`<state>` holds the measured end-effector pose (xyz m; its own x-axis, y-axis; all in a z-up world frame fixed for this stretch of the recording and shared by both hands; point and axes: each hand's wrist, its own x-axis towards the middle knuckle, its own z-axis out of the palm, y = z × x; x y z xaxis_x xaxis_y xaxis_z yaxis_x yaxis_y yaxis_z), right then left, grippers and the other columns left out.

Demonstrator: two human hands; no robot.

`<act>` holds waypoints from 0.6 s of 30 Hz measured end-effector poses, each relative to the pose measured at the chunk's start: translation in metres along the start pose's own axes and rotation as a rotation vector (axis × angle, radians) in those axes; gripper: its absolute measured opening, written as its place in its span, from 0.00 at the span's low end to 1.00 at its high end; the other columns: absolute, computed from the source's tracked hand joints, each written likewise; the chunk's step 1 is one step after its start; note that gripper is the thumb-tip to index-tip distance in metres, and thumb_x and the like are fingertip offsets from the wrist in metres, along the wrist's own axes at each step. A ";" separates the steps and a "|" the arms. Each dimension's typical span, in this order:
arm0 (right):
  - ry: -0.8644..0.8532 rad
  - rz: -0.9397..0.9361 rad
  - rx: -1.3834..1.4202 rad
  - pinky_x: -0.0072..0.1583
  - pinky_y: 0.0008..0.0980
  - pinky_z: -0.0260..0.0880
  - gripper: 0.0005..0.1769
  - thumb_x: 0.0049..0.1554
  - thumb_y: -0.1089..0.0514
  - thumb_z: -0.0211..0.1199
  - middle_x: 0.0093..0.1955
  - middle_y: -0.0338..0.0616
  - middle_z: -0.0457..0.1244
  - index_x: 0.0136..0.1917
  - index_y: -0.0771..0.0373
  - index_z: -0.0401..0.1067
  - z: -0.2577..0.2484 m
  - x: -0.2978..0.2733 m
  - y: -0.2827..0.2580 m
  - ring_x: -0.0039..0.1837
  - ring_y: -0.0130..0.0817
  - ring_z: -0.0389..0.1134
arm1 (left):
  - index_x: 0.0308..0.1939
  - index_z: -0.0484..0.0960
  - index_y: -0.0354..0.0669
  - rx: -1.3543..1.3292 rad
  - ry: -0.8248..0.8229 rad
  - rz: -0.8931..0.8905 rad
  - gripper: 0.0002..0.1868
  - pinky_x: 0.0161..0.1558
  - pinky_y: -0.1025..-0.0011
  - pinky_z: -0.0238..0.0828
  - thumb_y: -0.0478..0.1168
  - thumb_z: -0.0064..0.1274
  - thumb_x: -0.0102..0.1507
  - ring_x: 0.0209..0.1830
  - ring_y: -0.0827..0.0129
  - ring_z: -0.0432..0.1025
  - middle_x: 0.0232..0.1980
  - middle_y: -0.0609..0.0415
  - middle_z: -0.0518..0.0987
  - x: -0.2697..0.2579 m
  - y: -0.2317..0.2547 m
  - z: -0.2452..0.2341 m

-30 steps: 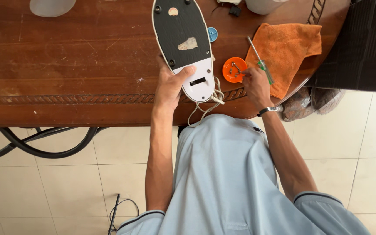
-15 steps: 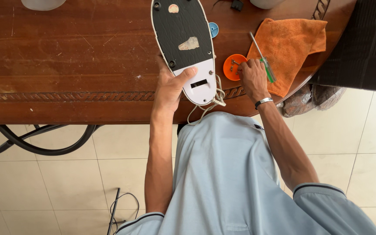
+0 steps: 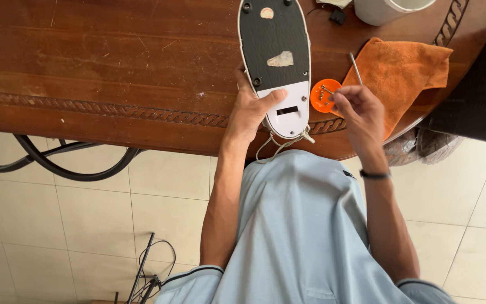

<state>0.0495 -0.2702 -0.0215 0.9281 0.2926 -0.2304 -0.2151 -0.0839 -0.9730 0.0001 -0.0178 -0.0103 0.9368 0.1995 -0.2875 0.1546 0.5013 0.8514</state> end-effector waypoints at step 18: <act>-0.310 -0.394 -0.746 0.54 0.39 0.61 0.13 0.51 0.55 0.76 0.45 0.42 0.56 0.47 0.59 0.78 0.062 -0.042 -0.139 0.51 0.39 0.59 | 0.73 0.40 0.40 -0.048 -0.010 0.020 0.59 0.69 0.57 0.69 0.42 0.70 0.52 0.70 0.50 0.66 0.65 0.36 0.68 -0.002 -0.002 0.006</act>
<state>0.0219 -0.2118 0.1224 0.7461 0.6656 0.0191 0.4552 -0.4889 -0.7442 -0.0001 -0.0240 -0.0087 0.9427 0.2010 -0.2663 0.1213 0.5369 0.8349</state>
